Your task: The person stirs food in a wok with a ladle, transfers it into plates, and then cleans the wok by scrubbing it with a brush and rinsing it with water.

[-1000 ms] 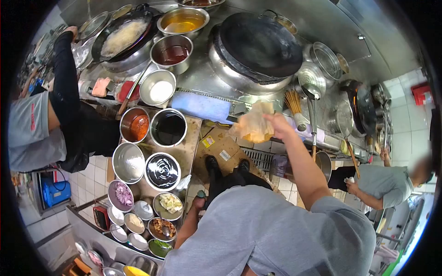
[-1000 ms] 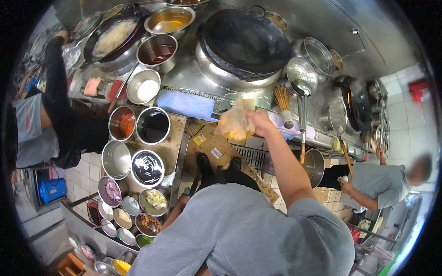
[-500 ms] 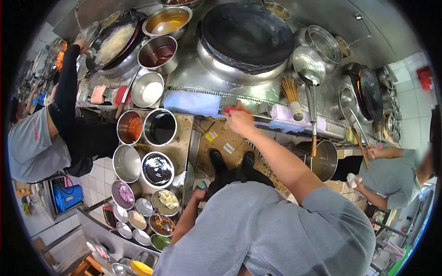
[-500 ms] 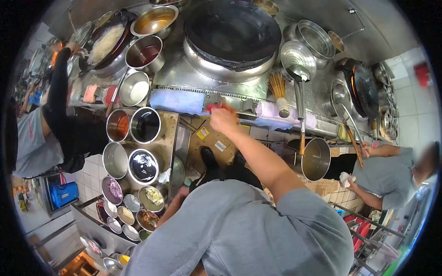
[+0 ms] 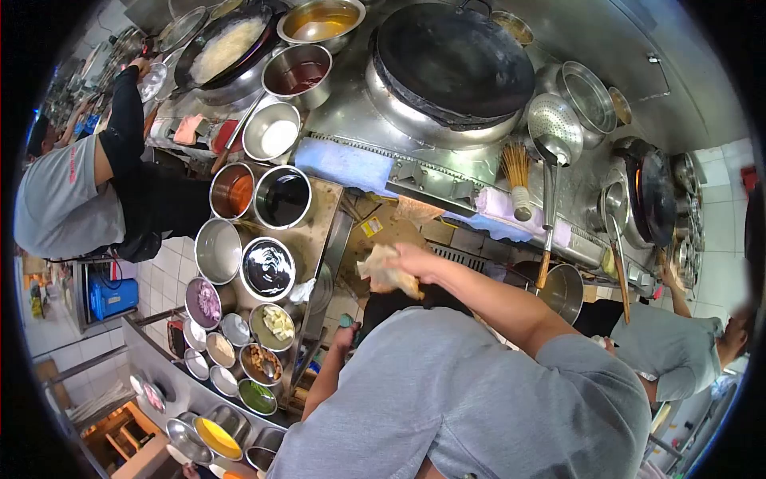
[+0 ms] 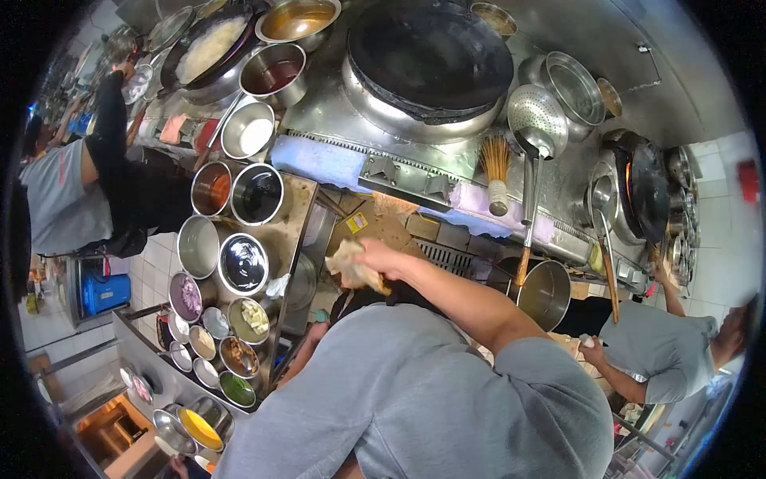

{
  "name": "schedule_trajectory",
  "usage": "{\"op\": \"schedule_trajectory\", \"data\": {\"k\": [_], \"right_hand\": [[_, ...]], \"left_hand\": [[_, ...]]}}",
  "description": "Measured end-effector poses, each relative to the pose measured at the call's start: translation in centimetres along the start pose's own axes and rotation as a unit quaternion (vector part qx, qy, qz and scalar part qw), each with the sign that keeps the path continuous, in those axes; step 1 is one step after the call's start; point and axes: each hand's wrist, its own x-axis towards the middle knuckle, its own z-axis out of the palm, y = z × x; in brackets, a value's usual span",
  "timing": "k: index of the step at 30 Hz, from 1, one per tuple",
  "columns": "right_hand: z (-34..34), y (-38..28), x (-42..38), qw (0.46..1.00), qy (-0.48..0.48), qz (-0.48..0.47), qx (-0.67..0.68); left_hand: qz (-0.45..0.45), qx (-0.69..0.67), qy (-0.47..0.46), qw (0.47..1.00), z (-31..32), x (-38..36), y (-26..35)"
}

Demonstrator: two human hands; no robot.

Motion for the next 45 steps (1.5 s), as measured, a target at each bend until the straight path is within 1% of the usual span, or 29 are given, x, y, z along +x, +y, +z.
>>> {"op": "schedule_trajectory", "data": {"k": [2,3,4,5,7,8,10,11,13,14,15,17,18,20,22,24,25,26,27,29,31,32,33,36,38,39,41,43,45], "right_hand": [[-1.4,1.9,4.4,0.975,0.176,-0.129,-0.029],[-1.6,-5.0,-0.3,0.935,0.250,-0.130,-0.217],[-2.4,-5.1,0.3,0.845,0.290,-0.369,-0.255],[-2.8,-6.1,-0.4,0.833,0.273,-0.384,-0.290],[-3.9,-6.4,0.4,0.816,0.257,-0.312,-0.413],[-4.9,-4.9,2.1,0.816,0.260,-0.312,-0.412],[-7.4,-0.6,6.2,0.758,0.324,-0.252,-0.507],[-7.9,-0.6,5.8,0.756,0.329,-0.254,-0.505],[-7.9,-1.1,4.4,0.708,0.314,-0.212,-0.596],[-7.7,-1.7,3.9,0.713,0.294,-0.138,-0.621],[-7.3,-2.3,3.6,0.714,0.294,-0.135,-0.621],[-6.6,-3.6,3.7,0.741,0.265,-0.022,-0.617],[-6.5,-4.3,4.8,0.742,0.266,-0.020,-0.616],[-6.9,-5.6,7.5,0.806,0.265,0.014,-0.529],[-7.0,-5.3,8.4,0.793,0.271,0.012,-0.545],[-7.4,-3.2,9.3,0.786,0.297,-0.023,-0.542],[-7.5,-3.8,6.6,0.770,0.122,0.004,-0.626],[-7.4,-4.4,3.5,0.724,-0.060,0.033,-0.687],[-7.5,-3.2,2.3,0.682,-0.124,0.046,-0.719],[-11.1,2.1,0.6,0.783,-0.014,0.078,-0.617],[-14.9,5.3,-0.7,0.816,0.088,0.059,-0.569],[-15.6,4.4,-1.7,0.849,0.149,0.007,-0.506],[-16.0,2.9,-3.4,0.875,0.210,-0.041,-0.435],[-16.6,-3.2,-6.9,0.838,0.393,-0.200,-0.323],[-17.2,-6.8,-7.4,0.814,0.447,-0.259,-0.264],[-17.4,-8.2,-7.0,0.799,0.466,-0.289,-0.248],[-18.1,-9.1,-4.8,0.707,0.521,-0.343,-0.333],[-17.9,-8.3,-1.1,0.729,0.519,-0.242,-0.375],[-17.3,-4.5,3.9,0.749,0.472,-0.131,-0.447]], "left_hand": [[-0.040,-0.007,0.008,0.999,0.2,-0.2,-0.9],[-0.042,-0.005,0.009,0.999,0.3,0.2,-1.4],[-0.004,0.028,0.029,0.999,0.5,0.7,-1.8],[0.034,0.060,0.049,0.996,0.7,0.7,-2.2],[0.023,0.040,0.037,0.998,0.5,-0.4,-1.3],[0.016,0.018,0.027,0.999,0.3,-0.8,-0.5],[0.045,0.035,0.018,0.998,0.1,-0.3,-1.2],[0.068,0.050,0.009,0.996,-0.2,0.1,-1.4],[0.086,0.034,0.028,0.995,-0.4,0.2,-0.8],[0.101,0.015,0.044,0.994,-0.4,0.0,-0.7],[0.099,0.016,0.042,0.994,-0.4,-0.2,-0.7],[0.024,0.005,0.036,0.999,-0.7,0.0,-0.1],[0.024,0.007,0.034,0.999,-0.7,-0.1,0.1],[0.024,-0.005,0.011,1.000,-0.9,-0.3,0.4],[0.027,-0.007,0.000,1.000,-0.7,1.7,-1.4],[0.022,0.095,0.039,0.994,-0.1,7.3,-5.8],[0.028,0.095,0.041,0.994,-1.0,7.3,-4.6],[0.049,0.096,0.034,0.994,-2.1,5.9,-2.6],[0.068,0.096,0.025,0.993,-2.9,4.0,-1.0],[0.087,0.091,0.015,0.992,-2.7,0.9,1.4],[-0.007,-0.080,0.047,0.996,-2.4,-0.1,3.0],[-0.045,0.024,0.099,0.994,-1.0,5.8,-3.1],[-0.047,0.030,0.096,0.994,-1.6,6.5,-4.3],[0.016,0.113,0.012,0.993,-2.9,9.0,-4.9],[-0.017,0.000,-0.058,0.998,-3.7,10.2,-5.7],[0.007,0.071,-0.063,0.996,-4.8,8.9,-3.4],[0.057,0.213,-0.061,0.973,-7.5,5.2,2.8],[0.065,0.279,-0.021,0.958,-7.6,5.3,3.8],[0.020,0.202,-0.003,0.979,-7.4,4.4,6.1]]}}
